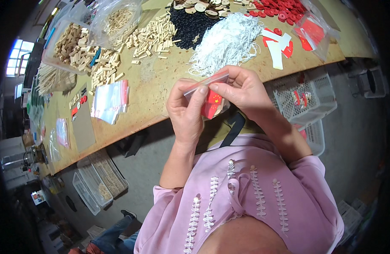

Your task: The person assembles small craft kits by placing wooden blocks, black beads, and white strings into clear plastic bags. They then insert a red paper flag into each bag and seal it. The process is repeated multiple times at a workbench in a workshop setting.

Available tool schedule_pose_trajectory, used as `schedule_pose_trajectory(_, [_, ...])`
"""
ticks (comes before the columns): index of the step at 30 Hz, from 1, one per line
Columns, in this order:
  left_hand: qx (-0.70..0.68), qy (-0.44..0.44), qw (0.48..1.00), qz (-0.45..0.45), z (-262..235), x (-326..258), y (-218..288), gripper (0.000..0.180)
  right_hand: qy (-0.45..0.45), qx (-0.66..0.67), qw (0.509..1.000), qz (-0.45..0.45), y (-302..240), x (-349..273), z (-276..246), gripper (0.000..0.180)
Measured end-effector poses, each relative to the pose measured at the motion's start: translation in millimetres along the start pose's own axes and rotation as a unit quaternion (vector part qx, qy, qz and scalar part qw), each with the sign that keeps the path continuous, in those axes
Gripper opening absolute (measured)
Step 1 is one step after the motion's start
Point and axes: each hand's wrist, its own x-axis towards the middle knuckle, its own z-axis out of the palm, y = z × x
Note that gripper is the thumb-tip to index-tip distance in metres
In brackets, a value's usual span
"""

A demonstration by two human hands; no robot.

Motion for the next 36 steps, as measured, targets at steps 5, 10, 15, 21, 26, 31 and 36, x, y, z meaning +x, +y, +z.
schedule_pose_trajectory(5, [-0.084,0.044,0.994,-0.054,6.0,0.7,3.7,0.007,0.005,-0.025,0.999,-0.026,6.6,-4.3,1.0,0.012])
schedule_pose_trajectory(10, [0.011,-0.004,1.0,-0.019,-8.5,5.0,3.0,0.008,0.005,0.041,0.999,-0.023,10.7,-3.3,-13.1,0.014])
schedule_pose_trajectory(15, [0.047,-0.001,0.999,0.013,-8.9,5.4,1.4,0.009,0.012,0.017,0.999,-0.039,9.0,-2.9,-12.1,0.014])
schedule_pose_trajectory(21, [0.146,-0.015,0.989,-0.031,-1.4,10.6,6.7,0.008,0.039,-0.094,0.991,-0.089,6.5,-5.3,-5.5,0.012])
schedule_pose_trajectory(26, [0.296,-0.033,0.953,0.053,-6.7,15.2,-0.4,0.011,0.056,-0.204,0.972,-0.102,-0.6,-7.6,0.0,0.01])
schedule_pose_trajectory(31, [0.268,-0.063,0.961,-0.004,-11.9,14.7,11.4,0.013,0.049,-0.196,0.979,-0.038,-3.9,-10.6,-1.0,0.01])
schedule_pose_trajectory(36, [0.237,-0.098,0.966,-0.045,-24.1,6.3,22.8,0.012,0.043,-0.115,0.991,-0.054,3.0,-11.7,-11.3,0.012])
